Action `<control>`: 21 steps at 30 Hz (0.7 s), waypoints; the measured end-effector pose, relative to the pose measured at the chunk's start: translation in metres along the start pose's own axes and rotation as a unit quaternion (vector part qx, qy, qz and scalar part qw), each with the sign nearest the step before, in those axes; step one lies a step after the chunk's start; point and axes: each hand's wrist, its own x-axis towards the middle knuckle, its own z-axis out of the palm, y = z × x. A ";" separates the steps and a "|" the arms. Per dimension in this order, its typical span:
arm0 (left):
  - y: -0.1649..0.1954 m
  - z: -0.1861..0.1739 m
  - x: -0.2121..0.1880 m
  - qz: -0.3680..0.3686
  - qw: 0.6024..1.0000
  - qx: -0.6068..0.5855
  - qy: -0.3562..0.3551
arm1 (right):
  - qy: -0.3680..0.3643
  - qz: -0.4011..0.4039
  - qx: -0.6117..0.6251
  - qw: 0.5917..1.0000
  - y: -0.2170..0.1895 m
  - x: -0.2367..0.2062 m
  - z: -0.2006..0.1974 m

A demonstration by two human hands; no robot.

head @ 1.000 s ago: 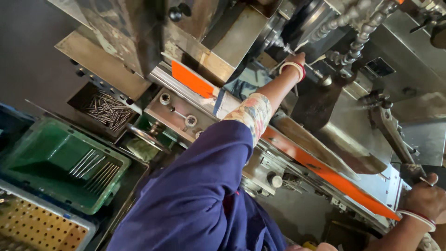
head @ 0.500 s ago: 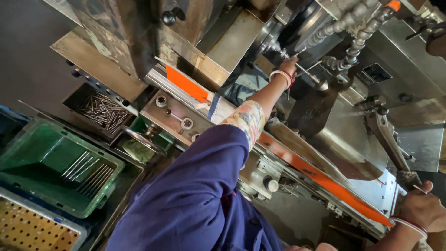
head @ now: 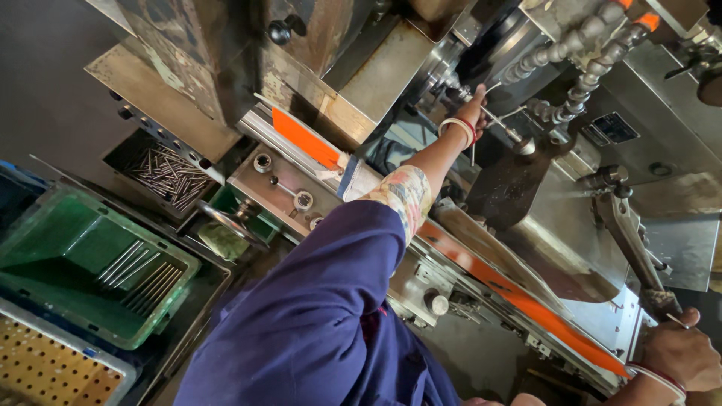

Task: The person repeatedly picks up metal rods from a blue tray, inserts them into a metal forming machine, and operates a lever to process them. After processing, the rods are placed into a green bin. The person also uses a caliper to measure a processed rod.

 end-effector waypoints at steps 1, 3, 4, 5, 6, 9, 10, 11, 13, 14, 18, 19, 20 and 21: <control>0.001 0.000 0.001 -0.010 1.000 -0.002 0.009 | 0.001 -0.002 -0.001 1.000 0.000 0.000 0.000; 0.001 -0.001 0.002 -0.017 1.000 0.010 0.022 | -0.013 -0.013 0.016 1.000 0.001 -0.001 0.001; 0.001 -0.001 0.003 -0.016 0.999 0.024 0.027 | -0.021 -0.017 0.025 0.999 0.001 -0.001 0.001; 0.000 -0.002 0.003 -0.016 0.999 0.038 0.032 | -0.014 -0.019 0.027 0.999 0.001 -0.002 0.002; 0.000 -0.004 0.004 0.018 0.997 0.054 0.060 | -0.007 -0.020 0.029 0.999 0.002 -0.003 0.003; -0.002 -0.009 0.004 0.140 0.975 0.113 0.133 | 0.011 -0.022 0.029 0.999 0.001 -0.005 0.006; -0.003 -0.011 0.004 0.198 0.959 0.140 0.149 | 0.017 -0.021 0.028 0.999 0.001 -0.004 0.007; -0.003 -0.012 0.004 0.255 0.938 0.166 0.164 | 0.016 -0.018 0.032 0.999 0.001 -0.005 0.008; -0.005 -0.014 0.002 0.272 0.937 0.155 0.154 | 0.015 -0.013 0.039 0.999 0.001 -0.005 0.010; -0.005 -0.014 0.001 0.281 0.936 0.150 0.150 | 0.020 -0.003 0.048 0.999 0.001 -0.006 0.011; -0.010 -0.008 0.000 0.309 0.936 0.060 0.160 | 0.054 0.012 0.035 0.998 -0.004 -0.020 0.015; -0.011 -0.005 0.000 0.317 0.931 0.060 0.169 | 0.067 0.015 0.011 0.998 -0.007 -0.022 0.015; -0.011 -0.002 0.001 0.330 0.925 0.057 0.177 | 0.080 0.019 -0.012 0.997 -0.008 -0.027 0.015; -0.011 0.002 0.002 0.285 0.944 0.012 0.164 | 0.091 0.023 -0.043 0.995 -0.011 -0.029 0.014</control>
